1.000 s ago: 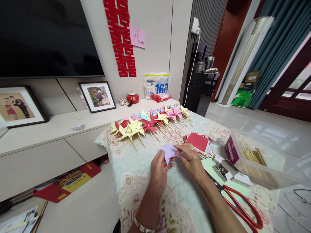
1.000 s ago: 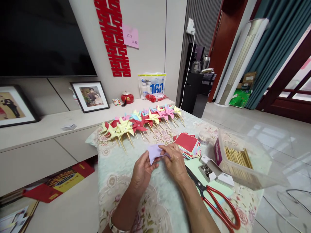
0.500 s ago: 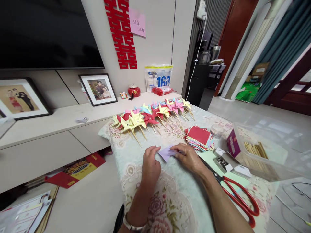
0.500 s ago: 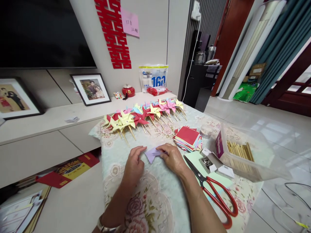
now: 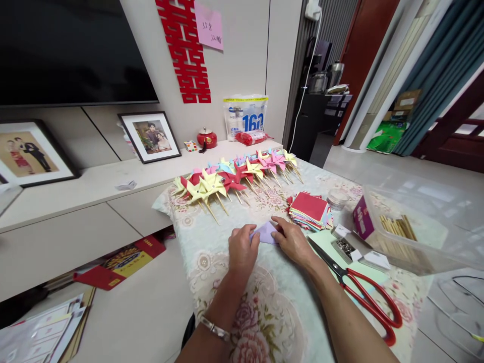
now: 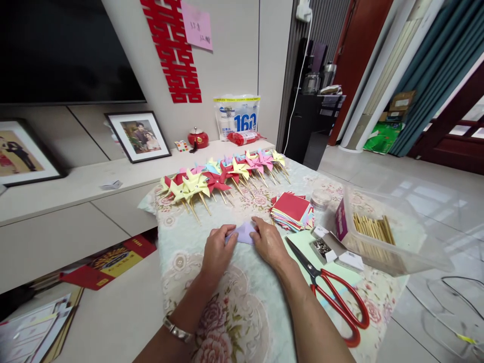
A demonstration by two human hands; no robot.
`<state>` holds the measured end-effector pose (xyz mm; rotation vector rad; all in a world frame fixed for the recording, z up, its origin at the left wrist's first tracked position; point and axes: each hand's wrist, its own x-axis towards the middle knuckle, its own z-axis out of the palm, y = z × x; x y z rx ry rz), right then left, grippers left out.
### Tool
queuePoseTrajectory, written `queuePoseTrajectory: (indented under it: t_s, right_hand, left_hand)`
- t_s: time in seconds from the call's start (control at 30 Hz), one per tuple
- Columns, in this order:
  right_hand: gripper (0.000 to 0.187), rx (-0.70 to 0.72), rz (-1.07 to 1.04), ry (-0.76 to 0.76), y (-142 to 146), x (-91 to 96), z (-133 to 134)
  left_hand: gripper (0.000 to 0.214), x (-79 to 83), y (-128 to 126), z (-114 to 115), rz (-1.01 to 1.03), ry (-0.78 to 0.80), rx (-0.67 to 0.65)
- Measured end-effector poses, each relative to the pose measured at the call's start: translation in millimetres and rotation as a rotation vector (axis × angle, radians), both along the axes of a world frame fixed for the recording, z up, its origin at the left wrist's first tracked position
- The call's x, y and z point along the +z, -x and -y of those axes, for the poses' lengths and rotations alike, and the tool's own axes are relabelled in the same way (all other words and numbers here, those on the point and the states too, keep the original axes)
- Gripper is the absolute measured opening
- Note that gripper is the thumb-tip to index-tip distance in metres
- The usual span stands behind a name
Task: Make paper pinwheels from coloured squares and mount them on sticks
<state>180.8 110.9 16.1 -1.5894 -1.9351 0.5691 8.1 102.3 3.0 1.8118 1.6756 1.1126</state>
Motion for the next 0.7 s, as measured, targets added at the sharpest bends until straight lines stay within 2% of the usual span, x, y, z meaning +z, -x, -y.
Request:
queuePoseTrajectory:
  t_s: [0.27,0.5,0.7]
  right_hand:
    - [0.047,-0.052,0.124,0.004,5,8.5,4]
    - [0.035,-0.057,0.216,0.046,7,15.0,8]
    - [0.035,-0.071,0.283,0.078,8,19.1,10]
  left_hand:
    - [0.022,-5.7,-6,-12,-0.18,-0.023,0.043]
    - [0.023,-0.7,-8,-10,-0.315,0.017,0.068]
    - [0.026,2.5,-10,-9,-0.348,0.032,0.056]
